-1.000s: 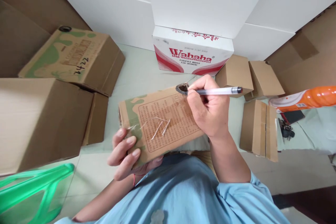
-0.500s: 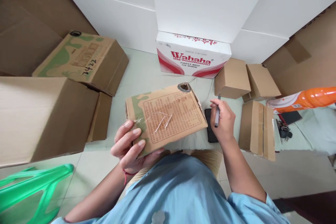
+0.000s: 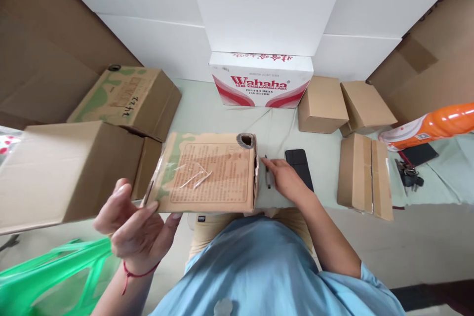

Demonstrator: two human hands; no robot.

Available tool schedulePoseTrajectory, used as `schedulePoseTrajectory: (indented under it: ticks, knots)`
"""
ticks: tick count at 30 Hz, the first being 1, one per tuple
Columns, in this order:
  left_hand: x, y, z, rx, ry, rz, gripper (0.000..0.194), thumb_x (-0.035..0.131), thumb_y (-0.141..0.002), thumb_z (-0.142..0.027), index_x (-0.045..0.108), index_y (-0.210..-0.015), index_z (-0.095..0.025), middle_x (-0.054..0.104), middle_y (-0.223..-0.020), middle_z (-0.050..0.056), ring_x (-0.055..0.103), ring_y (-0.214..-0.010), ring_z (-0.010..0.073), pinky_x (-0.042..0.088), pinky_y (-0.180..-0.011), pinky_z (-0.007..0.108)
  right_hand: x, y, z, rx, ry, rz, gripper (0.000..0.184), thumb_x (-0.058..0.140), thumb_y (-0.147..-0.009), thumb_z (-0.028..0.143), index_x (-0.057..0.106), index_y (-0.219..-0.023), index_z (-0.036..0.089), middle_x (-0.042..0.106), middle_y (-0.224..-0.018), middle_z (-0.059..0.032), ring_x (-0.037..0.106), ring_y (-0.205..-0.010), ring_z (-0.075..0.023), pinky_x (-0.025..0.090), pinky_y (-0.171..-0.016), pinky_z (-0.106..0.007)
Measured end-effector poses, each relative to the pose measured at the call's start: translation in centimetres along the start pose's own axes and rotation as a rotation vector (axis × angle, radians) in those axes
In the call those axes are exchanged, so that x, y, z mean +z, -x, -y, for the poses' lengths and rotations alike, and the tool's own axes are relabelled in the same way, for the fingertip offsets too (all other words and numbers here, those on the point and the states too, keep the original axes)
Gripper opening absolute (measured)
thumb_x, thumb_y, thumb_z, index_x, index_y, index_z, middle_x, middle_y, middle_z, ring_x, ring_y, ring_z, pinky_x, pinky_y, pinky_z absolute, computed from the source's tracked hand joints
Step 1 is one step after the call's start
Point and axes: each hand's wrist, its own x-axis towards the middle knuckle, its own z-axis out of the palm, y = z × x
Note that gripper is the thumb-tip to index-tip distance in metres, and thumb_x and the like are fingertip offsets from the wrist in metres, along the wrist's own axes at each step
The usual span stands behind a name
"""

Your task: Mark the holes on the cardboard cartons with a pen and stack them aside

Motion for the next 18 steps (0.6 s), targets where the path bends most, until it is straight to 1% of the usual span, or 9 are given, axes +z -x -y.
schedulePoseTrajectory:
  ticks: [2,4,5,7,8,10,14,16,18]
  knots:
    - [0.2,0.9,0.5,-0.07,0.045,-0.034,0.064,0.092,-0.088,-0.031,0.06,-0.143,-0.038,0.054,-0.164,0.007,0.057,-0.155,0.0319,0.045,-0.132,0.063,-0.7,0.6,-0.5,0.005,-0.086,-0.009,0.069,0.061,-0.103,0.02,0.048,-0.17,0.029,0.073,-0.14,-0.0146,0.069,-0.123,-0.0329,0.057,-0.111,-0.053]
    - [0.8,2.3,1.6,-0.211,0.089,-0.029,0.079,0.093,-0.086,-0.052,0.052,-0.151,-0.036,0.053,-0.166,0.011,0.059,-0.153,0.0345,0.05,-0.127,0.062,-1.5,1.4,-0.8,-0.058,-0.175,-0.017,0.088,0.072,-0.101,0.034,0.031,-0.178,0.034,0.059,-0.165,-0.0149,0.06,-0.145,-0.0372,0.049,-0.123,-0.06]
    - [1.2,3.2,2.2,-0.33,0.101,0.017,0.082,0.089,-0.087,-0.064,0.052,-0.152,-0.032,0.054,-0.164,0.015,0.059,-0.153,0.0366,0.048,-0.128,0.062,-1.7,1.8,-0.8,-0.1,-0.221,-0.017,0.101,0.08,-0.097,0.042,0.023,-0.181,0.035,0.048,-0.175,-0.0146,0.053,-0.155,-0.0392,0.044,-0.129,-0.063]
    - [2.2,5.0,3.5,-0.646,0.131,0.188,0.082,0.07,-0.093,-0.083,0.059,-0.148,-0.022,0.061,-0.158,0.02,0.056,-0.154,0.039,0.042,-0.132,0.061,-1.6,2.1,-0.4,-0.164,-0.305,-0.011,0.125,0.091,-0.086,0.059,0.013,-0.182,0.035,0.031,-0.185,-0.0149,0.037,-0.167,-0.0423,0.034,-0.136,-0.065]
    - [2.7,5.7,4.0,-0.783,0.165,0.257,0.085,0.06,-0.095,-0.089,0.063,-0.144,-0.019,0.066,-0.153,0.021,0.057,-0.153,0.0395,0.042,-0.133,0.06,-1.2,2.0,-0.1,-0.175,-0.341,-0.014,0.132,0.092,-0.082,0.065,0.013,-0.183,0.034,0.027,-0.187,-0.0156,0.031,-0.17,-0.0432,0.03,-0.138,-0.065]
    - [3.5,6.8,4.5,-0.937,0.23,0.353,0.091,0.049,-0.095,-0.095,0.069,-0.138,-0.017,0.073,-0.143,0.02,0.062,-0.147,0.0407,0.046,-0.13,0.059,0.1,1.4,0.6,-0.164,-0.417,-0.036,0.135,0.093,-0.078,0.073,0.016,-0.182,0.033,0.027,-0.186,-0.0173,0.027,-0.172,-0.0441,0.026,-0.139,-0.066]
    - [3.2,6.6,3.8,-0.96,0.31,0.436,0.087,0.052,-0.096,-0.092,0.074,-0.135,-0.017,0.078,-0.135,0.018,0.065,-0.143,0.042,0.051,-0.125,0.057,2.6,0.1,2.2,-0.075,-0.683,-0.12,0.14,0.084,-0.071,0.091,0.019,-0.181,0.034,0.037,-0.181,-0.0171,0.036,-0.168,-0.0443,0.029,-0.139,-0.064]
    - [2.4,5.3,2.8,-0.953,0.4,0.492,0.082,0.058,-0.097,-0.086,0.073,-0.139,-0.018,0.076,-0.141,0.018,0.062,-0.148,0.0425,0.05,-0.126,0.056,2.6,0.2,2.8,-0.03,-0.822,-0.214,0.141,0.072,-0.07,0.102,0.019,-0.181,0.034,0.046,-0.176,-0.0149,0.041,-0.165,-0.0436,0.035,-0.137,-0.061]
    - [2.0,3.8,1.2,-0.938,0.537,0.546,0.076,0.069,-0.096,-0.077,0.071,-0.147,-0.02,0.072,-0.151,0.017,0.058,-0.153,0.0428,0.049,-0.127,0.055,1.5,1.0,3.0,0.024,-0.868,-0.319,0.135,0.057,-0.074,0.108,0.02,-0.18,0.034,0.048,-0.175,-0.0123,0.042,-0.165,-0.043,0.041,-0.135,-0.059]
